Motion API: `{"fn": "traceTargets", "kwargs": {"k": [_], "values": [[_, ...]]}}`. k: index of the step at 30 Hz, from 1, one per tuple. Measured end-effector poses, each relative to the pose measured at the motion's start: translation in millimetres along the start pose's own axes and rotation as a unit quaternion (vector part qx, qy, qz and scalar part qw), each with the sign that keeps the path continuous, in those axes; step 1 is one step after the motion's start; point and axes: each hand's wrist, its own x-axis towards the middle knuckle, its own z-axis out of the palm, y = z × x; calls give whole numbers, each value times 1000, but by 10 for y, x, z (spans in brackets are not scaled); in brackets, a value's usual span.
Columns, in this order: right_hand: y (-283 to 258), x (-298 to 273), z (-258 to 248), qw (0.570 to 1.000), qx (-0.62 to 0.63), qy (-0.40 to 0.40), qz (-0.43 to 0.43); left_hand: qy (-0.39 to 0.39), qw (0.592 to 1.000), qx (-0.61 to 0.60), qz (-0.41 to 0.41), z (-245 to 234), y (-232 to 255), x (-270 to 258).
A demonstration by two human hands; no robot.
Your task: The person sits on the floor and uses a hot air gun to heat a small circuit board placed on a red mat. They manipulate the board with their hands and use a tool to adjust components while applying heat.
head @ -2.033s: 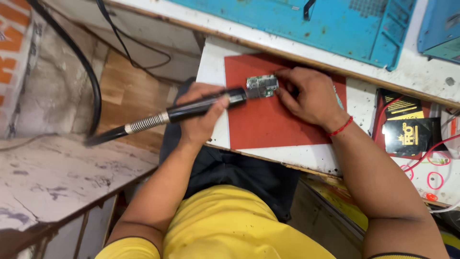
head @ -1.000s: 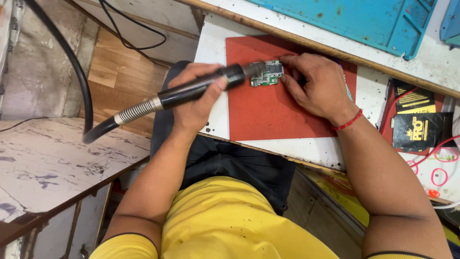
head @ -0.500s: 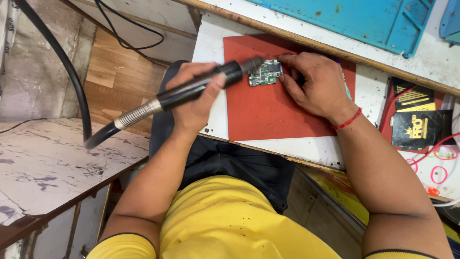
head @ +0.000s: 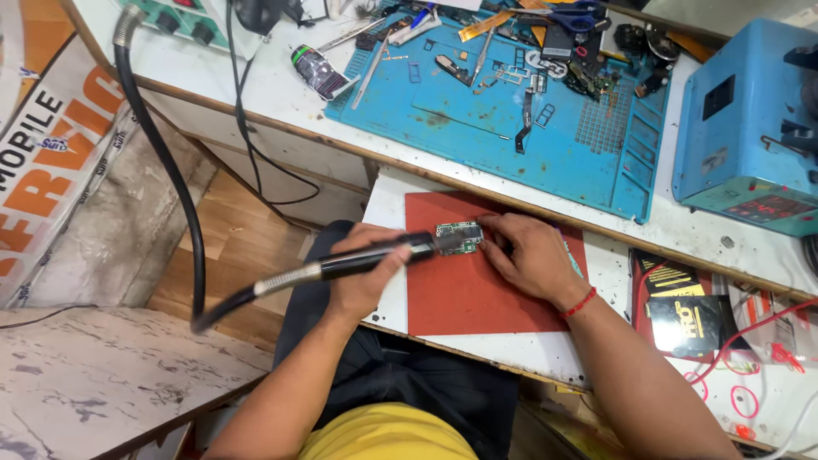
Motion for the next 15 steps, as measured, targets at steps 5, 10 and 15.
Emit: {"fn": "traceTargets", "kwargs": {"k": [5,10,15], "values": [[28,-20,30,999,-15,14,-27,71,993,-49,-77,41,-25,-53],[57,-45,46,1000,-11,8,-18,20,999,9,-29,21,-77,-116],[60,-9,24,999,-19,22,-37,22,998,-38,-50,0,-86,-61]]}}
